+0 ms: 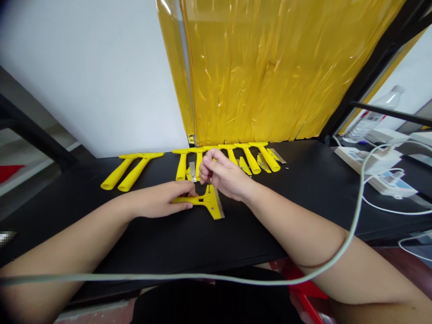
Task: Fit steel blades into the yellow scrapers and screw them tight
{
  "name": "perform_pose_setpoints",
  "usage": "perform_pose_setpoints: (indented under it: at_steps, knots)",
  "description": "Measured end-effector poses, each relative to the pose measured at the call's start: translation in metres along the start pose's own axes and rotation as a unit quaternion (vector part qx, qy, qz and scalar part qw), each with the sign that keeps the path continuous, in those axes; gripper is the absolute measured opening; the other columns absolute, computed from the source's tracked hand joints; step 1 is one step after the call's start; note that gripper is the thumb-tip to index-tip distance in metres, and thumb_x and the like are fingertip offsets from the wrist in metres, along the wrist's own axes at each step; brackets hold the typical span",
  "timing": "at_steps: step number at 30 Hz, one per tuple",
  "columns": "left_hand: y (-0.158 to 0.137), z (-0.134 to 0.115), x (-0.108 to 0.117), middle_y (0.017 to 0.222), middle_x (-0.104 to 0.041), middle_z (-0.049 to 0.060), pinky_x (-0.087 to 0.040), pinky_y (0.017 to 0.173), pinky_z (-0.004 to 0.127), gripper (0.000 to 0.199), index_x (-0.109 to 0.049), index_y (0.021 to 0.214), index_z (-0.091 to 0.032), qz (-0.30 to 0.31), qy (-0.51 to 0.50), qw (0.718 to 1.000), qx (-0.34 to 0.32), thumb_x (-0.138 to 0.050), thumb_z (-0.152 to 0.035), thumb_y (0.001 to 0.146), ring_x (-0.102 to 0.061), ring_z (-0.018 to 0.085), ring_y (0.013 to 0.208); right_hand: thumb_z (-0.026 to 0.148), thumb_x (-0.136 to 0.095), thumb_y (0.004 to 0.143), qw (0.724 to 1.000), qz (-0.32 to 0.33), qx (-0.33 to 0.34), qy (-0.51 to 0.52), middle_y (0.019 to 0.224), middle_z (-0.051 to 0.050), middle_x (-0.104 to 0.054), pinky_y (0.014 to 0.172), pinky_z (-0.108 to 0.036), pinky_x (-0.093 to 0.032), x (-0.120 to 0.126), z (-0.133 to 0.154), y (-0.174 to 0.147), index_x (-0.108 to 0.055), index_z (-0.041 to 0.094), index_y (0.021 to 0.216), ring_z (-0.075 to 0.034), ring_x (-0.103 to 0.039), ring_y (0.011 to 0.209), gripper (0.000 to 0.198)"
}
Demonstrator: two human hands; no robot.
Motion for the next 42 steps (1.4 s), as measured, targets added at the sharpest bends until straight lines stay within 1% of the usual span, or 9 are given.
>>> perform_pose_setpoints:
  at_steps: [4, 9, 14, 18, 22, 25, 32, 36, 42]
  knots:
    - [0.0, 0.001, 0.0, 0.112, -0.068, 0.007, -0.048, 0.086, 0.035, 0.02, -0.063, 0.11, -0.02, 0.0, 0.001, 1.0, -0.007, -0.059, -0.036, 0.099, -0.063, 0.023, 0.098, 0.05, -0.075, 0.095, 1.0, -0.016, -0.003, -0.02, 0.078, 0.0, -0.058, 0.078, -0.031, -0.053, 0.008, -0.001, 0.005, -0.065, 0.019, 0.084, -0.014, -0.055, 0.075, 0.034]
    - [0.001, 0.0, 0.001, 0.104, -0.067, 0.006, -0.047, 0.081, 0.034, 0.017, -0.061, 0.102, -0.02, -0.003, 0.003, 1.0, -0.006, -0.06, -0.036, 0.098, -0.062, 0.022, 0.09, 0.059, -0.059, 0.103, 1.0, 0.007, -0.027, -0.011, 0.055, 0.011, -0.033, 0.068, -0.029, -0.048, 0.006, -0.006, 0.005, -0.062, 0.023, 0.096, -0.011, -0.028, 0.051, 0.037]
    - [0.0, 0.0, 0.002, 0.106, -0.067, 0.006, -0.048, 0.082, 0.034, 0.018, -0.062, 0.104, -0.02, -0.003, 0.001, 1.0, 0.002, -0.06, -0.037, 0.098, -0.062, 0.022, 0.092, 0.043, -0.078, 0.095, 1.0, 0.002, -0.009, 0.025, 0.075, 0.006, -0.05, 0.072, -0.028, -0.048, 0.012, -0.003, 0.006, -0.054, 0.025, 0.093, -0.012, -0.047, 0.066, 0.03]
    - [-0.001, 0.0, 0.003, 0.108, -0.068, 0.007, -0.048, 0.085, 0.034, 0.019, -0.063, 0.108, -0.02, -0.003, -0.003, 1.0, -0.003, -0.061, -0.036, 0.098, -0.063, 0.023, 0.096, 0.047, -0.076, 0.094, 0.999, -0.024, -0.008, 0.026, 0.089, 0.0, -0.06, 0.075, -0.031, -0.053, 0.021, -0.005, 0.01, -0.064, 0.019, 0.089, -0.015, -0.057, 0.079, 0.031]
    - [-0.001, 0.001, 0.003, 0.11, -0.068, 0.007, -0.048, 0.085, 0.033, 0.018, -0.063, 0.108, -0.021, -0.003, -0.01, 1.0, 0.002, -0.062, -0.036, 0.098, -0.063, 0.023, 0.097, 0.055, -0.065, 0.101, 0.999, -0.016, -0.022, 0.046, 0.061, 0.008, -0.038, 0.068, -0.029, -0.049, 0.019, -0.006, 0.011, -0.069, 0.019, 0.098, -0.012, -0.035, 0.055, 0.036]
    - [0.0, 0.0, 0.003, 0.107, -0.068, 0.006, -0.047, 0.083, 0.033, 0.016, -0.062, 0.104, -0.02, -0.001, -0.002, 1.0, 0.001, -0.062, -0.035, 0.098, -0.062, 0.022, 0.094, 0.062, -0.055, 0.104, 0.998, -0.01, -0.034, 0.05, 0.057, 0.01, -0.025, 0.06, -0.027, -0.04, 0.015, 0.004, 0.007, -0.064, 0.023, 0.095, -0.011, -0.021, 0.051, 0.041]
    - [0.0, -0.001, 0.005, 0.107, -0.067, 0.007, -0.047, 0.081, 0.032, 0.016, -0.061, 0.105, -0.019, 0.003, 0.003, 1.0, 0.005, -0.061, -0.034, 0.097, -0.061, 0.021, 0.091, 0.073, -0.051, 0.101, 0.991, 0.113, -0.075, -0.008, 0.056, 0.008, -0.025, 0.059, -0.029, -0.034, -0.009, 0.027, -0.011, -0.042, 0.024, 0.073, -0.012, -0.025, 0.051, 0.057]
    - [0.0, -0.004, 0.005, 0.101, -0.066, 0.005, -0.046, 0.078, 0.032, 0.016, -0.061, 0.104, -0.02, 0.007, 0.01, 1.0, 0.004, -0.06, -0.034, 0.098, -0.06, 0.02, 0.085, 0.069, -0.058, 0.098, 0.976, 0.184, -0.11, -0.028, 0.057, 0.007, -0.029, 0.06, -0.03, -0.033, -0.018, 0.02, -0.017, -0.045, 0.023, 0.075, -0.012, -0.027, 0.052, 0.053]
    - [-0.001, -0.002, 0.005, 0.098, -0.064, 0.004, -0.046, 0.075, 0.031, 0.016, -0.058, 0.1, -0.02, 0.004, 0.0, 1.0, 0.002, -0.06, -0.036, 0.097, -0.058, 0.019, 0.083, 0.06, -0.061, 0.098, 0.966, 0.217, -0.143, -0.007, 0.06, 0.006, -0.032, 0.061, -0.03, -0.03, -0.019, 0.008, -0.019, -0.05, 0.023, 0.079, -0.013, -0.028, 0.054, 0.043]
Point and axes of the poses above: each hand's wrist, its own y-axis towards the middle knuckle, its own x-axis out of the back of the hand, z = x × y, the point moved 6 cm from there along y, towards the middle knuckle
